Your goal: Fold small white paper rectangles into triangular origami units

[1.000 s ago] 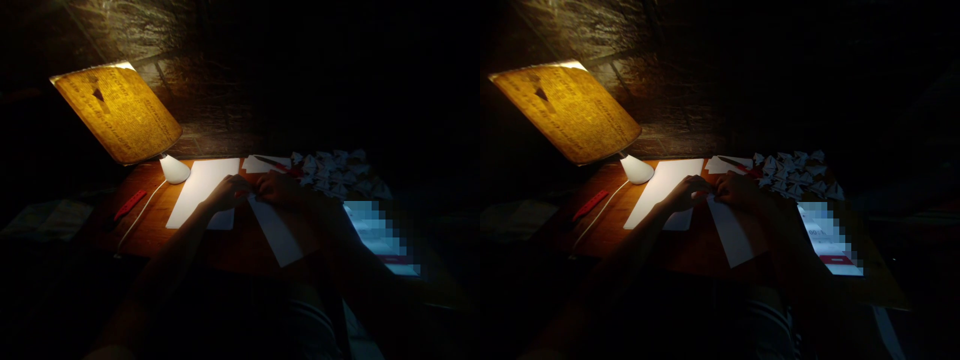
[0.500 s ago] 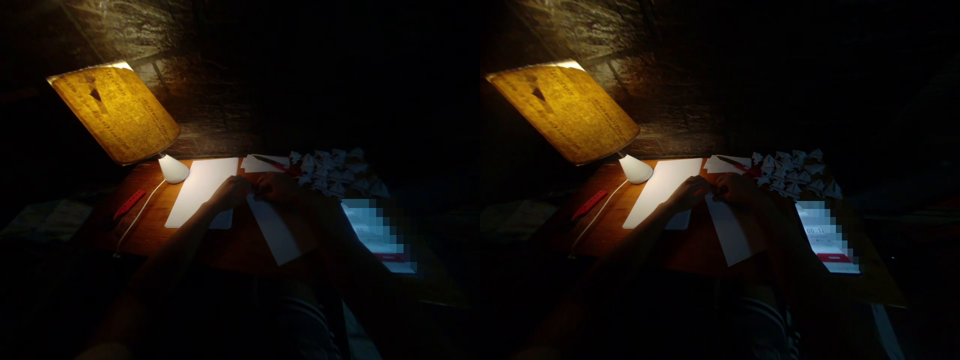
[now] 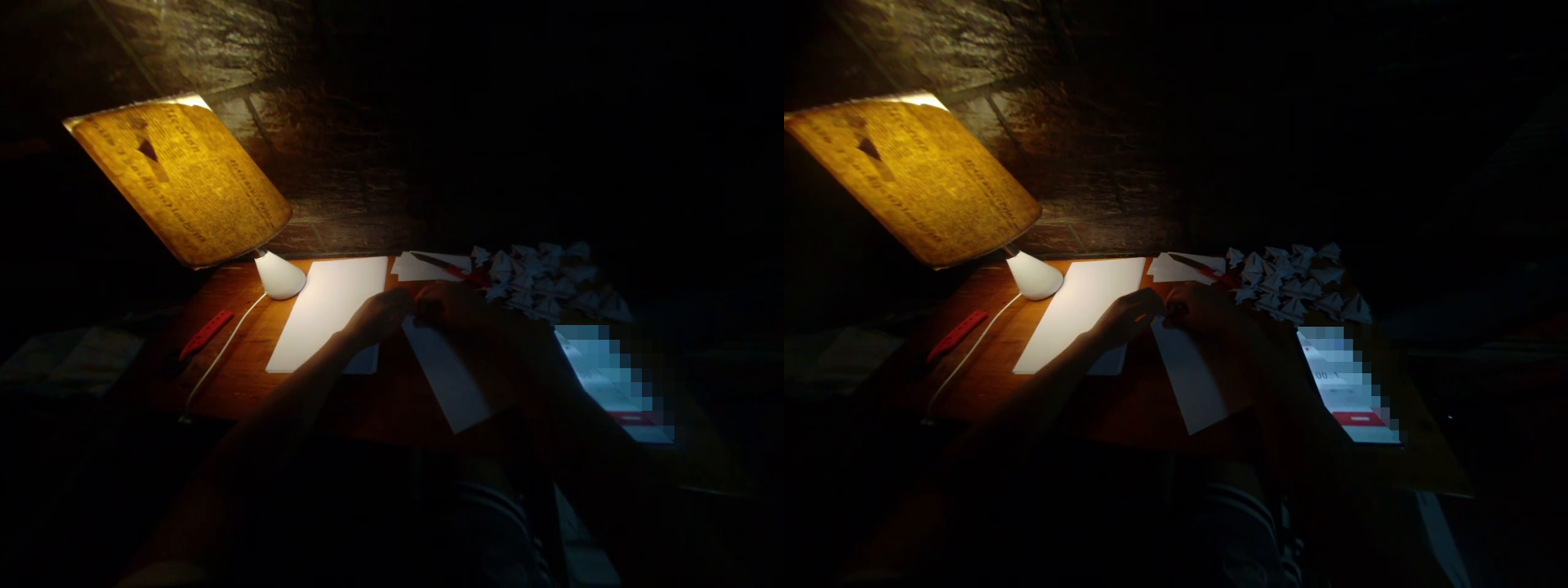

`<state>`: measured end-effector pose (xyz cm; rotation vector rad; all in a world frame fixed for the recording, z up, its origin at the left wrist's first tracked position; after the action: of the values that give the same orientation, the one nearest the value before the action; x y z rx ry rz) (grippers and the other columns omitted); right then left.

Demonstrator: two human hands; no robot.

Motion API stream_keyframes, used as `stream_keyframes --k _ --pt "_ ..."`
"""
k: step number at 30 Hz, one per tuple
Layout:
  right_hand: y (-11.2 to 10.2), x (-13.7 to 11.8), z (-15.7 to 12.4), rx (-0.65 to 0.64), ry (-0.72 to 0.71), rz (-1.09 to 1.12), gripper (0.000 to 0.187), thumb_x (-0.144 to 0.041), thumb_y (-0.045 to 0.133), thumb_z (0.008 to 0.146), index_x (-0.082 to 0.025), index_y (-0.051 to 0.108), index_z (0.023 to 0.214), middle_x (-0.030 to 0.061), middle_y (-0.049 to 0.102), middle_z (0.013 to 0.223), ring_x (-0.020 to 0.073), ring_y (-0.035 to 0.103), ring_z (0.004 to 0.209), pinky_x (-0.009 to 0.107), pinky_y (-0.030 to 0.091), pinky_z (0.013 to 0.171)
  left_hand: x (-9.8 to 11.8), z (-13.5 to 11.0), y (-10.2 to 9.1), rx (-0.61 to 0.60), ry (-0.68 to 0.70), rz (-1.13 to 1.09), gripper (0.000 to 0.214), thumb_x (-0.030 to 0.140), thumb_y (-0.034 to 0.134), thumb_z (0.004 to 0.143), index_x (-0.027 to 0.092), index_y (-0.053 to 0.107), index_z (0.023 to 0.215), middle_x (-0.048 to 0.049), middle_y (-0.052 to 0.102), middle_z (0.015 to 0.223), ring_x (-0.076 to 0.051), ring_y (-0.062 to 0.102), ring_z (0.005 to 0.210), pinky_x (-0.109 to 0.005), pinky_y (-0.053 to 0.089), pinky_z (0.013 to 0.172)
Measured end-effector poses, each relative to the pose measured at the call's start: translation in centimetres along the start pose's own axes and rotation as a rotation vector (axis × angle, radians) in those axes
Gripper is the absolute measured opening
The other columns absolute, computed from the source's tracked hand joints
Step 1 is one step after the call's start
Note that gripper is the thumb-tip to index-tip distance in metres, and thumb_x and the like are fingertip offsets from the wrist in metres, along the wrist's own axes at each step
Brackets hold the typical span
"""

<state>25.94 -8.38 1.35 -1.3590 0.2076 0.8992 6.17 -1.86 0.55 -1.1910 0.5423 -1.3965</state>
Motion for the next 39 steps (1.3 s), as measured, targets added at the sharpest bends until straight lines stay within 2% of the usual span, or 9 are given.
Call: stream_keyframes --k 5,12,17,21,25,30,39 --pt "0.1 0.2 -0.1 0.019 -0.015 0.001 0.009 -0.023 0.083 0.08 -0.022 0.081 0.089 0.0062 0.079 0.104 0.023 0.071 0.098 0.034 0.049 0.085 -0.4 -0.2 0.0 -0.029 0.041 -0.108 0.025 0.008 0.054 0.093 0.019 0.077 0.096 -0.0082 0.076 0.103 -0.019 0.073 0.096 -0.032 0.06 0.085" --pt "0.1 0.2 -0.1 0.01 -0.01 0.039 0.012 -0.026 0.085 0.08 -0.022 0.081 0.09 0.0058 0.079 0.105 0.0221 0.07 0.096 0.033 0.048 0.082 0.2 -0.3 -0.9 -0.002 0.095 -0.143 0.015 0.017 0.064 0.092 0.02 0.077 0.099 -0.0089 0.076 0.104 -0.021 0.074 0.096 -0.034 0.06 0.085" --pt "0.0 0.2 -0.1 0.019 -0.01 0.039 0.01 -0.025 0.086 0.079 -0.022 0.08 0.087 0.0059 0.079 0.106 0.0231 0.07 0.1 0.035 0.048 0.086 -0.3 -0.2 -0.6 0.03 0.013 -0.171 0.013 0.022 0.064 0.096 0.02 0.076 0.098 -0.0077 0.077 0.099 -0.019 0.074 0.092 -0.032 0.059 0.083" --pt "0.1 0.2 -0.2 0.015 0.003 0.063 0.012 -0.026 0.087 0.079 -0.021 0.08 0.087 0.0052 0.079 0.101 0.0221 0.07 0.095 0.034 0.048 0.084 -0.3 -0.1 -0.5 0.067 -0.061 -0.155 0.012 0.019 0.066 0.093 0.018 0.075 0.1 -0.0066 0.076 0.095 -0.018 0.072 0.086 -0.031 0.057 0.08" --pt "0.1 0.2 -0.2 0.022 0.0 0.087 0.011 -0.025 0.088 0.078 -0.021 0.078 0.081 0.0049 0.079 0.099 0.0217 0.07 0.093 0.034 0.048 0.085 -0.5 0.2 -0.4 0.092 -0.123 -0.062 0.005 0.017 0.07 0.088 0.018 0.074 0.091 -0.0059 0.075 0.091 -0.02 0.07 0.086 -0.034 0.055 0.082" --pt "0.0 0.1 -0.1 0.035 -0.014 0.087 0.016 -0.023 0.089 0.076 -0.021 0.073 0.07 0.0041 0.079 0.095 0.022 0.07 0.093 0.035 0.048 0.087 -1.0 0.4 -0.2 0.065 -0.206 0.043 0.005 0.02 0.073 0.088 0.019 0.072 0.084 -0.006 0.075 0.09 -0.023 0.068 0.09 -0.038 0.052 0.085" --pt "0.1 0.2 0.0 0.0 -0.005 0.116 0.016 -0.023 0.086 0.078 -0.022 0.074 0.069 0.0036 0.079 0.098 0.0203 0.071 0.093 0.036 0.049 0.088 -0.6 0.6 0.3 0.048 -0.355 0.134 0.01 0.023 0.072 0.09 0.019 0.071 0.08 -0.0081 0.07 0.093 -0.027 0.066 0.094 -0.044 0.052 0.087"
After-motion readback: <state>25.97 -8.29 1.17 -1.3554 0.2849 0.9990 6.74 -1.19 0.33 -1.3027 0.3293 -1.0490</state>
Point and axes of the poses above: each hand's wrist, its own z-axis towards the middle knuckle, its own y-axis out of the palm, x = y × z, the point moved 2 cm from there along z, towards the middle knuckle
